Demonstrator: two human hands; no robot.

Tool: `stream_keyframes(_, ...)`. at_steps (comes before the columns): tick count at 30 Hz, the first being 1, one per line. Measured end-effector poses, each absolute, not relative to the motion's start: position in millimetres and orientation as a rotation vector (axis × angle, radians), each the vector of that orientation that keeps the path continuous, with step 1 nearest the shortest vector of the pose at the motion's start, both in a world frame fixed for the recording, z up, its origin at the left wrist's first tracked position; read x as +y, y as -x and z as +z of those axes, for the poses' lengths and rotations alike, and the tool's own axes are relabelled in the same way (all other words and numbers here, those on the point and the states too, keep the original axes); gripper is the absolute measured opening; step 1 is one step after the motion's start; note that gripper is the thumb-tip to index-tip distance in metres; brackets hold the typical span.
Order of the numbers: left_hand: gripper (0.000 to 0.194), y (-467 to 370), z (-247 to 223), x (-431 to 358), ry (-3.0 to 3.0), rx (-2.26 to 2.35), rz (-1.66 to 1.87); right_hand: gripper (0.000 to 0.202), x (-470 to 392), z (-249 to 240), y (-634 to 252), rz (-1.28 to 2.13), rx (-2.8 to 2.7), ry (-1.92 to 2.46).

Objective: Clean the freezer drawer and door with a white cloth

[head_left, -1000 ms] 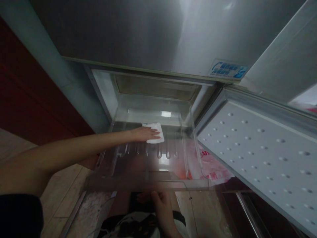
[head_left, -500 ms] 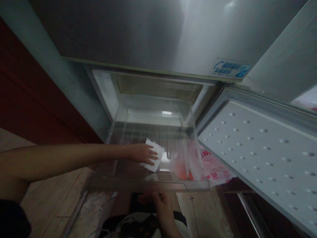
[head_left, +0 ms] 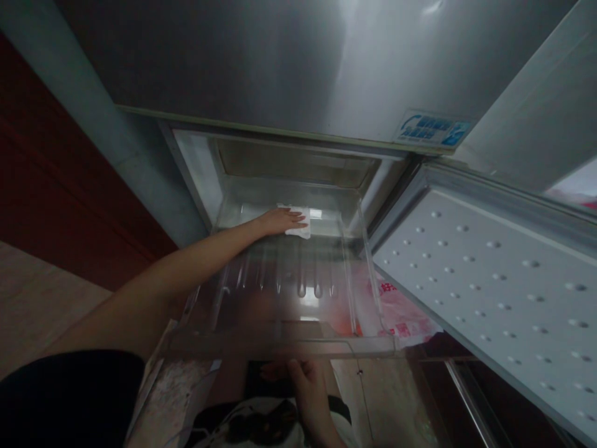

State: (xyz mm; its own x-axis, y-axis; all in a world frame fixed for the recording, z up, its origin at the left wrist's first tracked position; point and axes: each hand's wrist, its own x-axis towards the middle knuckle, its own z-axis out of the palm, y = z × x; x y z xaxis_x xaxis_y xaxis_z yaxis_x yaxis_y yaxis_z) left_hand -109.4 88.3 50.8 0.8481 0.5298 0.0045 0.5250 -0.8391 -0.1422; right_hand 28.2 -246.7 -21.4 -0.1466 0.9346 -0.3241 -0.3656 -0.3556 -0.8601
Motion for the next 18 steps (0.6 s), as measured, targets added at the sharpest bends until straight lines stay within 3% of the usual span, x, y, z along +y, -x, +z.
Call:
stream_keyframes(8, 0.05, 117, 45, 58, 2.949, -0.712, 0.099, 0.047, -246, -24, -29, 1.688, -0.796, 1.091)
stream_keyframes(14, 0.056, 133, 24, 0, 3.052, -0.478, 0.186, 0.048, -246, -24, -30, 1.688, -0.83, 1.112)
stream_keyframes(18, 0.049, 138, 13, -47, 3.119, -0.287, 0.195, 0.05, -245, -19, -31, 1.711, -0.874, 1.119)
